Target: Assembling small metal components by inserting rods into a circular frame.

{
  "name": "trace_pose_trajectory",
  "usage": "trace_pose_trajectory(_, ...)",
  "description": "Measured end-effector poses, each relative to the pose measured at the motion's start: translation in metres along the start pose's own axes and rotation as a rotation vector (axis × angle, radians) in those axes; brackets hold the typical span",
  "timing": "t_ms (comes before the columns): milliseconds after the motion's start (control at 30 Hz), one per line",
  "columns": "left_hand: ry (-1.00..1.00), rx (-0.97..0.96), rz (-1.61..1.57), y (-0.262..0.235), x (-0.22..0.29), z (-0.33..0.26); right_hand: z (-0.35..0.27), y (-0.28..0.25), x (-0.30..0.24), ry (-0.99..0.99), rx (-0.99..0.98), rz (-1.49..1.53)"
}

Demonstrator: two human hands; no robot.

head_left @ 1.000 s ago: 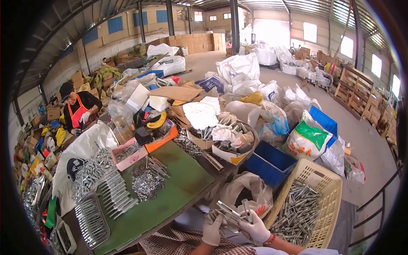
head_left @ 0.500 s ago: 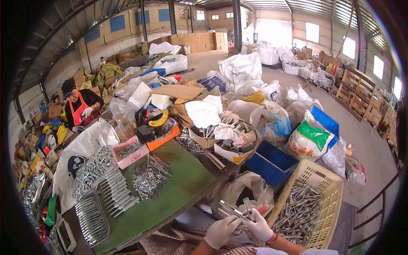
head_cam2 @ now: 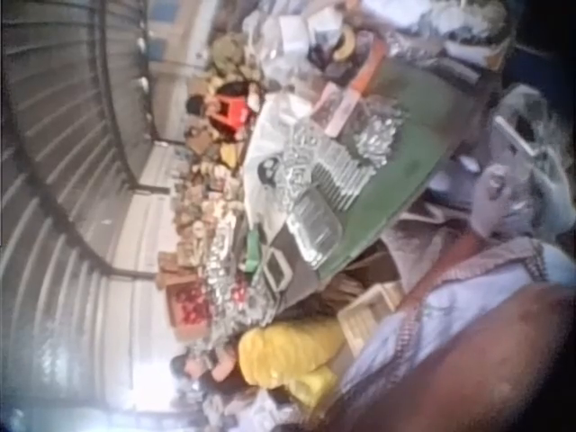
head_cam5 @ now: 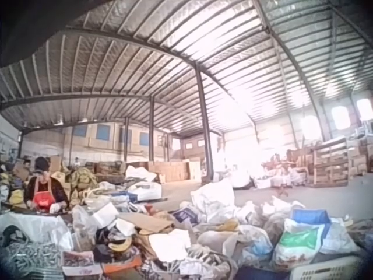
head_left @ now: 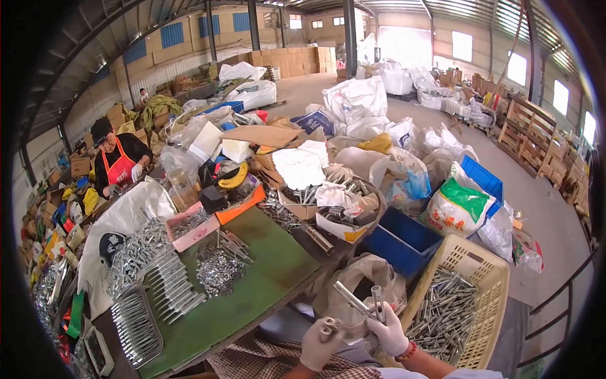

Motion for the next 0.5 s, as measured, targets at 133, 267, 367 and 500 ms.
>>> trace_pose_trajectory(133,-0.539,-0.074,-1.122,0.006,-0.037,-0.009,-0.003,0.016,-0.003,-0.531,-0.158,-0.601)
trace_pose_trajectory(267,-0.646,-0.007,-1.315,0.028,-0.073,-0.025,-0.011,0.033,0.018,-0.112,-0.199,-0.647)
trace_pose_trajectory(367,-0.613,-0.053,-1.188,0.022,-0.055,-0.02,-0.011,0.03,0.022,-0.187,-0.274,-0.753)
trace_pose_trajectory(500,-0.598,-0.053,-1.303,0.013,-0.056,-0.022,-0.011,0.033,0.011,0.06,-0.392,-0.795)
Point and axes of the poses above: each hand's wrist, its own z-axis towards the middle knuckle, its own y-axis out of the palm, x = y × z, the point moved 4 cm from there along z, towards the middle knuckle, and after that the axes turned 9 degrees about z, right-handed, at the moved point
